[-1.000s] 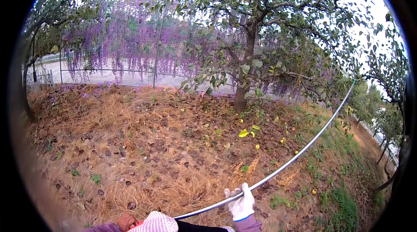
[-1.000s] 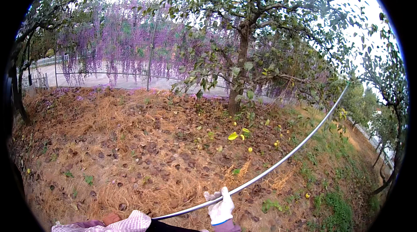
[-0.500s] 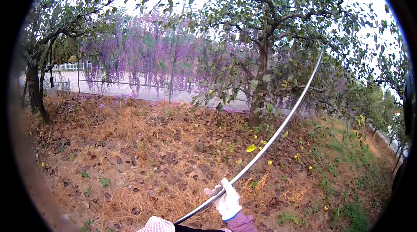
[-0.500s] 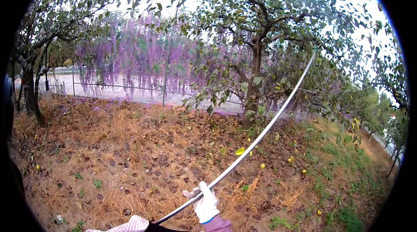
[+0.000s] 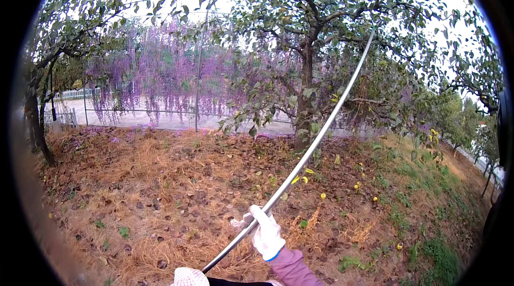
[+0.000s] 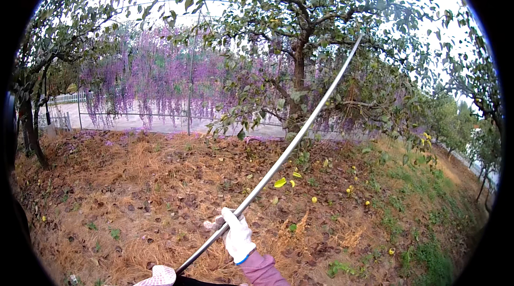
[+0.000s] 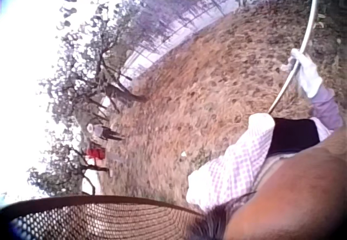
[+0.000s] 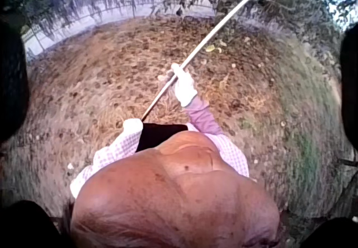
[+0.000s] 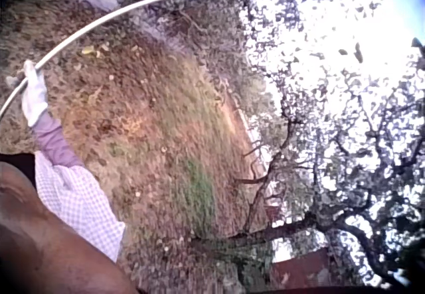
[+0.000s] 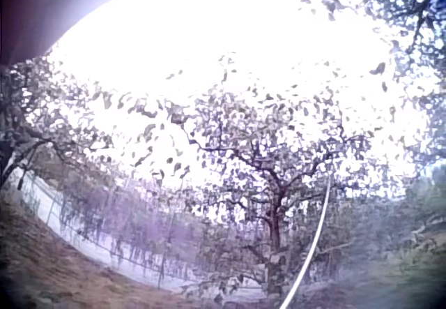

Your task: The person uses a cloth to wipe and clean the metal blade and green handle of a long-handled pruning tool. They hold the tool with one hand while scrubbing the blade with the other.

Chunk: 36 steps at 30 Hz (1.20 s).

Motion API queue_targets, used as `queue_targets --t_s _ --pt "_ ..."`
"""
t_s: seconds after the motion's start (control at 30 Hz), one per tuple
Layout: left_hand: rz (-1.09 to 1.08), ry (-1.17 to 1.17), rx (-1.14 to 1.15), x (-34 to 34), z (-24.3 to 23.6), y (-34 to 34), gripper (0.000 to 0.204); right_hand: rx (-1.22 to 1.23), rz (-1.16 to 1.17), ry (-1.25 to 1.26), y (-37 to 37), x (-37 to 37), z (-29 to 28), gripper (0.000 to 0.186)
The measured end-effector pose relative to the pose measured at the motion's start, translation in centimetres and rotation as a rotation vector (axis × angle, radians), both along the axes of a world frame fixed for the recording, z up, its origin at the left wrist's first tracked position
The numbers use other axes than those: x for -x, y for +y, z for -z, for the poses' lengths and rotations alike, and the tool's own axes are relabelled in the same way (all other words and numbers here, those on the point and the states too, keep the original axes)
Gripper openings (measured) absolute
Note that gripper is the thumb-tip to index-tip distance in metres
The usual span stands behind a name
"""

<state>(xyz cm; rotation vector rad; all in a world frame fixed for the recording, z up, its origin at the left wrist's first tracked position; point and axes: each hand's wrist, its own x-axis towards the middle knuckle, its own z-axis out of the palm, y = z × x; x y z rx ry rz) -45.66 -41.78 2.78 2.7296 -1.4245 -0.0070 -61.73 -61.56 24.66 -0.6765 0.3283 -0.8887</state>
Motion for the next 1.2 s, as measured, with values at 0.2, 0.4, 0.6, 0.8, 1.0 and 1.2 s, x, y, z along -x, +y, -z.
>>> queue_targets --t_s 0.2,0.4,0.6,0.8,1.0,1.2 --pt "0.003 -0.156 0.021 0.7 0.5 -1.1 0.017 0.152 0.069 -0.006 -1.8 1.3 -2.9 0.02" --pt "-0.079 0.433 0.201 3.3 -0.3 -1.3 0.024 0.31 0.307 0.124 -3.6 3.8 -5.4 0.02" --pt "0.259 0.013 -0.08 0.3 6.0 -1.4 0.025 0.34 0.426 0.079 -6.5 4.9 -6.8 0.022" --pt "0.72 0.79 0.7 -2.3 1.3 -6.2 0.048 0.403 0.487 0.107 -13.9 9.9 -14.4 0.024" --pt "0.691 0.585 0.662 -0.7 -1.6 -4.4 0.055 0.36 0.535 0.036 -12.2 9.0 -13.4 0.022" --pt "0.61 0.907 0.552 -2.6 0.0 -3.8 0.051 0.372 0.579 0.107 -12.4 7.8 -14.4 0.018"
